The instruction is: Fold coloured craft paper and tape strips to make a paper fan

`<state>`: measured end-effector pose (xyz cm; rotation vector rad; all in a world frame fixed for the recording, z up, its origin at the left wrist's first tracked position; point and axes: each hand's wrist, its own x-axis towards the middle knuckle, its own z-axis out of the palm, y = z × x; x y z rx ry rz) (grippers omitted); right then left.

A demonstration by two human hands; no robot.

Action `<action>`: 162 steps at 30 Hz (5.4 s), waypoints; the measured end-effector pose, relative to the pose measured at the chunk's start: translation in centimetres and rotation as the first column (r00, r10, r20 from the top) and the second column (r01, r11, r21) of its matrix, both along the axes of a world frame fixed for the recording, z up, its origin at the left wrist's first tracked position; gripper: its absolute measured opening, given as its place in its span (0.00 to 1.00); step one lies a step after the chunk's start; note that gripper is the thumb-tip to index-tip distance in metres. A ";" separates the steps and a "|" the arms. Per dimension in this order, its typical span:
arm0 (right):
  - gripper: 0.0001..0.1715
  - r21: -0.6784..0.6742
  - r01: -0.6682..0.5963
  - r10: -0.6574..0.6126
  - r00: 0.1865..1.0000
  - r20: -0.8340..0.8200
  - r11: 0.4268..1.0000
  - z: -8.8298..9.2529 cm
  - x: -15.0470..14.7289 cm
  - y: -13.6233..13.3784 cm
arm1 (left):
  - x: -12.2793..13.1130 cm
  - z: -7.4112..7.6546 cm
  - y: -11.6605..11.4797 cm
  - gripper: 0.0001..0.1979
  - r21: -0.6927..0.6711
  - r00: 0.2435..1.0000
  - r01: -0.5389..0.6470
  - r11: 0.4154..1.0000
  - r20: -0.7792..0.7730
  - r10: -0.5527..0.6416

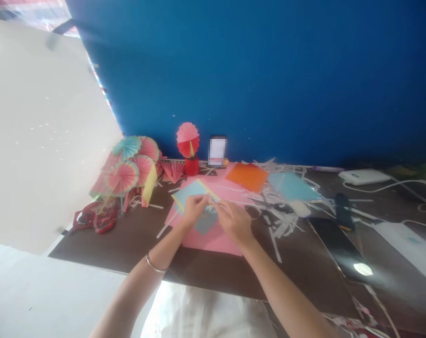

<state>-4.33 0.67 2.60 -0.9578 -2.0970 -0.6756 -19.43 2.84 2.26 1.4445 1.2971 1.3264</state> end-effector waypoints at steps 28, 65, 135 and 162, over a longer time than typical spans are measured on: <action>0.19 -0.046 -0.008 0.010 0.999 0.050 0.999 0.2 -0.3 -0.2 | 0.3 -0.2 0.0 0.23 0.034 0.980 -0.197 0.980 0.044 0.195; 0.16 -0.162 0.012 -0.020 0.999 -0.047 0.987 0.3 -0.5 -0.3 | 0.9 -0.7 -0.3 0.15 -0.087 0.855 -0.010 0.996 0.515 0.054; 0.18 -0.484 -0.824 -0.384 0.362 -0.850 0.294 0.4 -1.3 0.6 | 1.4 0.5 -1.4 0.16 -0.225 0.792 0.184 0.957 0.611 -0.009; 0.19 -0.641 -0.625 -0.388 0.511 -0.767 0.446 2.2 -1.7 -0.3 | 1.8 0.5 -1.7 0.13 -0.195 0.769 0.142 0.970 0.639 0.016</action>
